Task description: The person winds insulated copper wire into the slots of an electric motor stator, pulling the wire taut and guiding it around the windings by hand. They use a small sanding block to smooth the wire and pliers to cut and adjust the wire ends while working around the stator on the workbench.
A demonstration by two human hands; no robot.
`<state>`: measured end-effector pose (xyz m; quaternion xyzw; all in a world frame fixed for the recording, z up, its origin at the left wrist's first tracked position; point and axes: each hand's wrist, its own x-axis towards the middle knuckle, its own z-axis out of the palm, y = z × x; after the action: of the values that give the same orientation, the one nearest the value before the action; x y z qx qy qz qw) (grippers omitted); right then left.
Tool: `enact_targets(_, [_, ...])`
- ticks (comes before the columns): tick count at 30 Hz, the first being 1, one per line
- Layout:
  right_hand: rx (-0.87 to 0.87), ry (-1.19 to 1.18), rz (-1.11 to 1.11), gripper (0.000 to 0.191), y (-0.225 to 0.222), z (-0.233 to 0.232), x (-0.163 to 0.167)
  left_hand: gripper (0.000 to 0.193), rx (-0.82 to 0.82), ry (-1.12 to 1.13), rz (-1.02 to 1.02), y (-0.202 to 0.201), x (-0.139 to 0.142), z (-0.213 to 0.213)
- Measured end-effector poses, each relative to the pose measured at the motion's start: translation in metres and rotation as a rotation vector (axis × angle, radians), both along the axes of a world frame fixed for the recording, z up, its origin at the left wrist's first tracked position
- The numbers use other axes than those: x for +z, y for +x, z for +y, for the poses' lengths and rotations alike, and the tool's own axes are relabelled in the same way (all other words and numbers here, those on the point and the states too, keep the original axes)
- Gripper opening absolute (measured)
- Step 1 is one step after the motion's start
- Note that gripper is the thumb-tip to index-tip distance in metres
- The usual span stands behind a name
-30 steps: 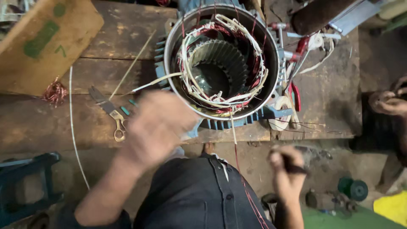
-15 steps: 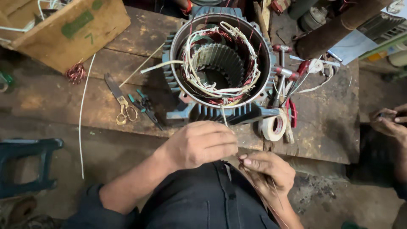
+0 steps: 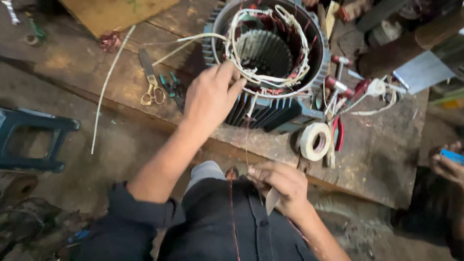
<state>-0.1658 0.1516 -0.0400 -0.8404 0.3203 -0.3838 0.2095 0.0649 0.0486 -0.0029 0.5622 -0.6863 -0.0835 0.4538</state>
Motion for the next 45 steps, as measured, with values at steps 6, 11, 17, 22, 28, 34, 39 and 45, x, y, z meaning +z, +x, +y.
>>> enact_targets(6, [0.007, 0.003, 0.031, 0.025, -0.001, 0.003, 0.006, 0.034, -0.134, 0.523, 0.326, -0.013, -0.021, 0.044])
enact_targets(11, [-0.111, 0.052, -0.030, 0.016, -0.016, -0.003, -0.014, 0.019, -0.322, 0.847, 0.639, -0.003, -0.013, 0.045])
enact_targets(17, [-0.598, 0.735, -0.641, 0.013, -0.029, -0.052, -0.046, 0.015, -0.358, 0.343, 0.303, 0.020, -0.025, 0.046])
enact_targets(22, [-0.590, 0.873, -0.214, 0.024, -0.020, -0.033, -0.066, 0.021, -0.363, 0.178, -0.012, 0.035, -0.036, 0.076])
enact_targets(28, [-0.364, 0.643, 0.209, 0.021, 0.027, 0.009, -0.049, 0.029, -0.350, 0.219, 0.137, 0.048, -0.043, 0.104])
enact_targets(34, [-0.361, 0.099, 0.361, 0.014, 0.069, -0.016, -0.029, 0.030, -0.339, 0.191, 0.032, 0.062, -0.048, 0.095])
enact_targets(39, [-0.428, 0.099, 0.449, 0.016, 0.076, -0.023, -0.024, 0.028, -0.380, 0.181, -0.019, 0.067, -0.046, 0.090])
enact_targets(45, [-0.589, -0.003, 0.486, 0.014, 0.084, -0.023, -0.005, 0.024, -0.412, 0.180, 0.004, 0.066, -0.049, 0.090])
